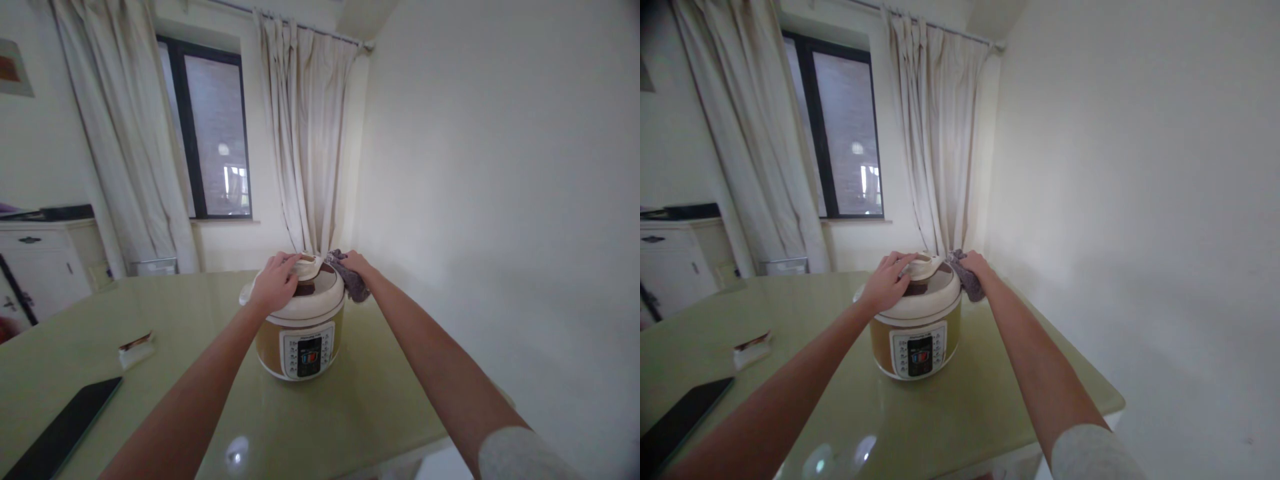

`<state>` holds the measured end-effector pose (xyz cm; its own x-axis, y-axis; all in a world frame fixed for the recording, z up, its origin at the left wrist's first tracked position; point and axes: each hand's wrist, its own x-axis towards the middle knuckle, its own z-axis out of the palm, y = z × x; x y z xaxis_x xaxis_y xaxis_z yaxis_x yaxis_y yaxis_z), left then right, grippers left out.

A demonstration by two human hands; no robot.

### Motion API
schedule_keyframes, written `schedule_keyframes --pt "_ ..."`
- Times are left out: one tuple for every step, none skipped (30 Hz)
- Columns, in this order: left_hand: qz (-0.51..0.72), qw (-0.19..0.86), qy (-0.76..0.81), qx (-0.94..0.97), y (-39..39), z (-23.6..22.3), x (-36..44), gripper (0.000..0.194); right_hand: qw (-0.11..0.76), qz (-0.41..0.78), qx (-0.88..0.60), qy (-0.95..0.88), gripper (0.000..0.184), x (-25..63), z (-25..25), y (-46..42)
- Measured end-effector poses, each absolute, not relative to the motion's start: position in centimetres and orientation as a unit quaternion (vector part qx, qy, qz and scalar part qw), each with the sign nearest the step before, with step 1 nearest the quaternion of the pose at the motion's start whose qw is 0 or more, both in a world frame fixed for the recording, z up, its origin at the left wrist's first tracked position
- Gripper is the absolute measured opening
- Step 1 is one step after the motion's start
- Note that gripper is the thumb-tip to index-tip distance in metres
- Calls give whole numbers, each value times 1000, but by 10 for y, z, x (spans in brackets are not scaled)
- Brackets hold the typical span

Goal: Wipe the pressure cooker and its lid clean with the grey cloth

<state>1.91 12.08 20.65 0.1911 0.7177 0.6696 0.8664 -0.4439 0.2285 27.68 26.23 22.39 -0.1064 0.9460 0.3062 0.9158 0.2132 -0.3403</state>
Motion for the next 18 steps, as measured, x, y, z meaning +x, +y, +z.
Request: schedule_keyframes --pt "-369 100 -518 -765 121 206 19 58 234 31 -631 -739 34 274 225 261" --pt "-368 101 -519 -765 121 206 20 58 237 27 -633 -737 35 271 226 258" --pt "-367 103 -520 -765 120 206 20 58 246 19 -628 -738 35 267 228 250" --pt "-367 105 -520 -764 120 206 20 57 261 6 -614 -745 34 264 228 240" --pt "-366 107 -521 -764 120 207 21 57 280 -12 -591 -757 33 261 228 228" --pt "-366 110 -521 -763 120 207 21 57 301 -31 -560 -771 32 258 227 212" --pt "-367 114 -522 -762 120 207 21 56 321 -48 -526 -786 31 255 225 196" --pt "-372 117 -521 -759 120 207 21 55 338 -62 -494 -798 30 253 222 178" --pt "-379 117 -520 -757 121 206 20 53 352 -71 -467 -808 31 253 217 161" --pt "-387 110 -517 -755 122 207 20 52 364 -75 -444 -815 32 253 212 146" --pt "-395 97 -514 -755 122 207 19 51 374 -79 -424 -821 34 254 207 133" --pt "-402 80 -510 -756 123 207 19 51 381 -80 -407 -826 37 256 202 123" --pt "-407 62 -506 -758 124 207 18 51 386 -80 -395 -830 39 259 199 118" --pt "-411 44 -504 -758 124 208 18 51 389 -77 -396 -828 39 261 197 117" --pt "-418 29 -502 -757 123 209 18 51 391 -69 -413 -820 37 263 198 120" --pt "-426 15 -499 -754 123 209 18 51 389 -57 -445 -805 33 264 200 125" --pt "-437 2 -495 -751 122 210 17 51 385 -43 -486 -784 29 263 204 132" --pt "-451 -13 -489 -746 122 210 17 52 377 -31 -529 -760 27 261 208 139"
